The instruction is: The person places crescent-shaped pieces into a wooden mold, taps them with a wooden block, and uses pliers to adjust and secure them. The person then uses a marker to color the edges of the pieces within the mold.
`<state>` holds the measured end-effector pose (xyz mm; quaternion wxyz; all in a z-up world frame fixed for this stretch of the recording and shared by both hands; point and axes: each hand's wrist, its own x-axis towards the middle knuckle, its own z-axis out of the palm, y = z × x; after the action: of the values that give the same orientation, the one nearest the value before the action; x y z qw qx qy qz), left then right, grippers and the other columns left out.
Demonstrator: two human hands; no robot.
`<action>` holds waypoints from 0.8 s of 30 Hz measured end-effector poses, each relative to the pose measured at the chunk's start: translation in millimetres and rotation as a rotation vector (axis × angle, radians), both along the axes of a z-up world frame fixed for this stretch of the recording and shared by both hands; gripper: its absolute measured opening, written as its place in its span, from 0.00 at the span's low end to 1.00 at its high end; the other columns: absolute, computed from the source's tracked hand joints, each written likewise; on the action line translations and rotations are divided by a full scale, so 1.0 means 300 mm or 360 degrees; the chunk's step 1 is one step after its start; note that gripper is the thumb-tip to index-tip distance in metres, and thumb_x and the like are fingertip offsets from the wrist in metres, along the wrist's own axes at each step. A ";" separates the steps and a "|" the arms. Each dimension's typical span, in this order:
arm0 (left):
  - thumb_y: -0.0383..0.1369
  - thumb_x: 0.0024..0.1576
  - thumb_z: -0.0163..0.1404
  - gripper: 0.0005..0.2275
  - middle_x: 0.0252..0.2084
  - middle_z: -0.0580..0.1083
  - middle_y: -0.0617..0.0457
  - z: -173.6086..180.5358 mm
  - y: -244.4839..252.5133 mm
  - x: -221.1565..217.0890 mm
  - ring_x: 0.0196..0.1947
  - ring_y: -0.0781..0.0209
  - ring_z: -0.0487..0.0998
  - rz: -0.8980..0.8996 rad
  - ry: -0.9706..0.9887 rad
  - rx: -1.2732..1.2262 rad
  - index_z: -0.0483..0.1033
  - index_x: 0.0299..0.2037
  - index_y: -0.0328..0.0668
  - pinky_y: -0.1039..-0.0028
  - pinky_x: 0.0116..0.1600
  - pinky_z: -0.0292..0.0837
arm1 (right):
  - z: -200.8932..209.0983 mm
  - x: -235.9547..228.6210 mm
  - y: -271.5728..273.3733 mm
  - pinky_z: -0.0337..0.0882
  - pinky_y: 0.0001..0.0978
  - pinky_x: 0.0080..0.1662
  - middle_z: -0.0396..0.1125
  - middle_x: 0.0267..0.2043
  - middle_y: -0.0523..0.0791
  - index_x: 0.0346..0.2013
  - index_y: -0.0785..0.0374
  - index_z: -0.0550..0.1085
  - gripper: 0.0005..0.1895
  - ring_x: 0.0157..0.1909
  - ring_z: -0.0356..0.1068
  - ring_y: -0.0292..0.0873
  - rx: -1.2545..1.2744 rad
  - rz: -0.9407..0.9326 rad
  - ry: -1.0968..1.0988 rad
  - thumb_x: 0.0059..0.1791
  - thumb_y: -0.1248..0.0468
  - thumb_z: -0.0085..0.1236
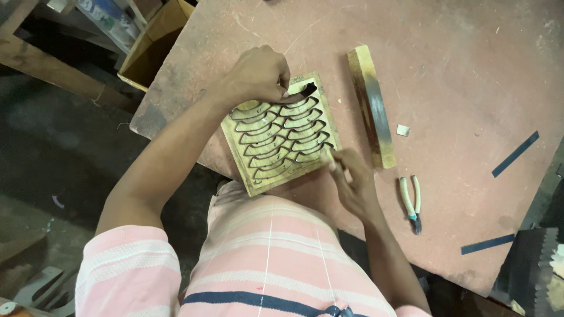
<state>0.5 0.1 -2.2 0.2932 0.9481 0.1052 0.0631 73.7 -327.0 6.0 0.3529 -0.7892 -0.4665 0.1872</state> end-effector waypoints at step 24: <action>0.28 0.45 0.55 0.20 0.47 0.81 0.44 -0.103 0.016 -0.169 0.48 0.51 0.82 0.0055 -0.0376 -0.0758 0.81 0.51 0.39 0.66 0.56 0.76 | 0.063 0.165 0.523 0.69 0.44 0.53 0.73 0.42 0.45 0.42 0.62 0.80 0.09 0.48 0.71 0.49 0.0221 0.0819 -0.0989 0.48 0.66 0.67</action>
<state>-50.1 5.0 -33.1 0.5172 0.8365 0.0982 0.1518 123.2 -170.0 24.8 0.1893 -0.6399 -0.7447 -0.0100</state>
